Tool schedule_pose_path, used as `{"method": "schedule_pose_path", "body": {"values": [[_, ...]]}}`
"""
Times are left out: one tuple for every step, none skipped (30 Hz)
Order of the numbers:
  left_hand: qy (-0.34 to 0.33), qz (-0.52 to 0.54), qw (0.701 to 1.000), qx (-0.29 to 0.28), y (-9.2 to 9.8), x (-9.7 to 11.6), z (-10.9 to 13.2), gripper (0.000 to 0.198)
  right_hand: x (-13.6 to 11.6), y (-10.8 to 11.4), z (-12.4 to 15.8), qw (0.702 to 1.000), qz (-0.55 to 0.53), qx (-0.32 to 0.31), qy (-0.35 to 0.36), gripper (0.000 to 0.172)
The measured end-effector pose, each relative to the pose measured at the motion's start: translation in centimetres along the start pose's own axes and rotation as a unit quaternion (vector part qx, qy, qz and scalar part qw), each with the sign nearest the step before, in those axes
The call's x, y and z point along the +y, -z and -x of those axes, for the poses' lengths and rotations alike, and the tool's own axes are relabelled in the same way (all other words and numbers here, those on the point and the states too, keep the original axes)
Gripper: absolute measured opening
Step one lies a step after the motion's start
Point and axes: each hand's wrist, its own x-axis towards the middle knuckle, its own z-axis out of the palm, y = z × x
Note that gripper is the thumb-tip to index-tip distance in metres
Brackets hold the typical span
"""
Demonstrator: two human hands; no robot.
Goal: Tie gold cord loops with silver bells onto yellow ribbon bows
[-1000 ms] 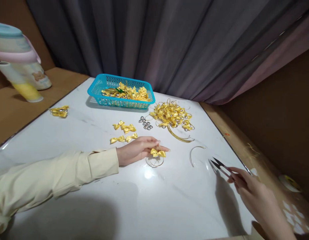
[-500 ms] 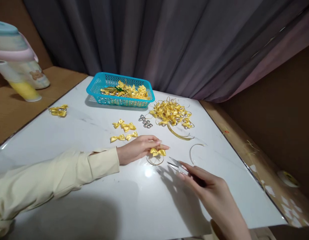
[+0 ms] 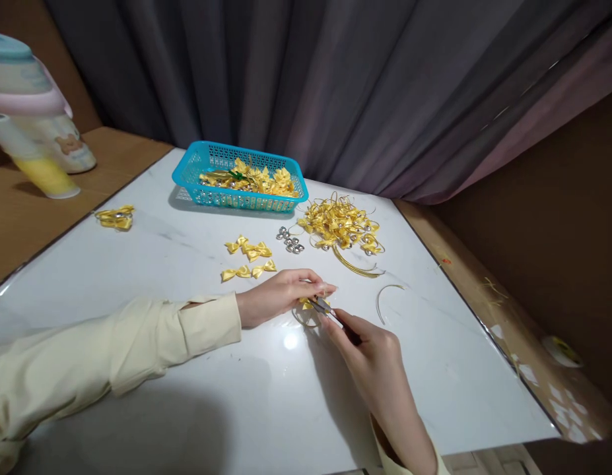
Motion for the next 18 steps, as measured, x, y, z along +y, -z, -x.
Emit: {"method": "schedule_pose_path", "body": {"values": [[0.001, -0.002, 1.000, 0.001, -0.02, 0.00, 0.00, 0.016, -0.03, -0.14, -0.03, 1.000, -0.001, 0.003, 0.003, 0.036], [0.001, -0.005, 1.000, 0.002, -0.03, 0.00, 0.01, 0.017, -0.06, -0.27, -0.05, 1.000, -0.001, 0.005, 0.006, 0.035], [0.000, -0.011, 1.000, 0.001, -0.04, 0.01, 0.02, 0.017, -0.11, -0.38, -0.08, 1.000, 0.001, 0.007, 0.010, 0.034], [-0.001, -0.016, 1.000, 0.001, -0.04, 0.01, 0.03, 0.017, -0.16, -0.48, -0.10, 1.000, 0.004, 0.009, 0.014, 0.034], [-0.001, -0.021, 1.000, 0.000, -0.04, 0.01, 0.04, 0.016, -0.21, -0.56, -0.11, 1.000, 0.008, 0.012, 0.020, 0.034], [-0.002, -0.025, 1.000, 0.000, -0.02, 0.01, 0.05, 0.016, -0.26, -0.63, -0.11, 0.999, 0.012, 0.016, 0.026, 0.035], [-0.004, -0.027, 1.000, -0.001, -0.01, 0.00, 0.05, 0.016, -0.31, -0.70, -0.11, 0.999, 0.017, 0.021, 0.030, 0.036], [-0.005, -0.029, 1.000, -0.001, 0.00, -0.01, 0.05, 0.015, -0.34, -0.77, -0.12, 0.999, 0.019, 0.025, 0.033, 0.037], [-0.006, -0.030, 1.000, -0.002, 0.01, -0.02, 0.05, 0.015, -0.37, -0.83, -0.12, 0.999, 0.020, 0.029, 0.034, 0.037], [-0.008, -0.031, 0.999, -0.003, 0.01, -0.02, 0.04, 0.015, -0.38, -0.88, -0.13, 0.999, 0.020, 0.030, 0.034, 0.037], [-0.009, -0.032, 0.999, -0.004, 0.01, -0.03, 0.04, 0.014, -0.39, -0.92, -0.13, 0.999, 0.019, 0.030, 0.033, 0.037], [-0.009, -0.032, 0.999, -0.006, 0.01, -0.03, 0.04, 0.014, -0.38, -0.94, -0.14, 0.999, 0.017, 0.029, 0.032, 0.037], [-0.008, -0.032, 0.999, -0.007, 0.01, -0.04, 0.04, 0.014, -0.37, -0.96, -0.15, 0.999, 0.016, 0.029, 0.032, 0.037], [-0.007, -0.031, 0.999, -0.007, 0.01, -0.04, 0.06, 0.013, -0.36, -0.96, -0.15, 0.999, 0.016, 0.029, 0.031, 0.036], [-0.005, -0.030, 1.000, -0.007, 0.01, -0.04, 0.07, 0.013, -0.34, -0.97, -0.15, 0.999, 0.016, 0.029, 0.032, 0.035], [-0.004, -0.029, 1.000, -0.006, 0.01, -0.05, 0.09, 0.012, -0.32, -0.98, -0.15, 0.999, 0.017, 0.031, 0.034, 0.035], [-0.003, -0.029, 1.000, -0.006, 0.00, -0.05, 0.12, 0.012, -0.31, -0.99, -0.15, 0.999, 0.019, 0.033, 0.036, 0.035], [-0.003, -0.028, 1.000, -0.006, 0.00, -0.04, 0.14, 0.012, -0.30, -1.02, -0.14, 0.998, 0.022, 0.035, 0.039, 0.034]]}}
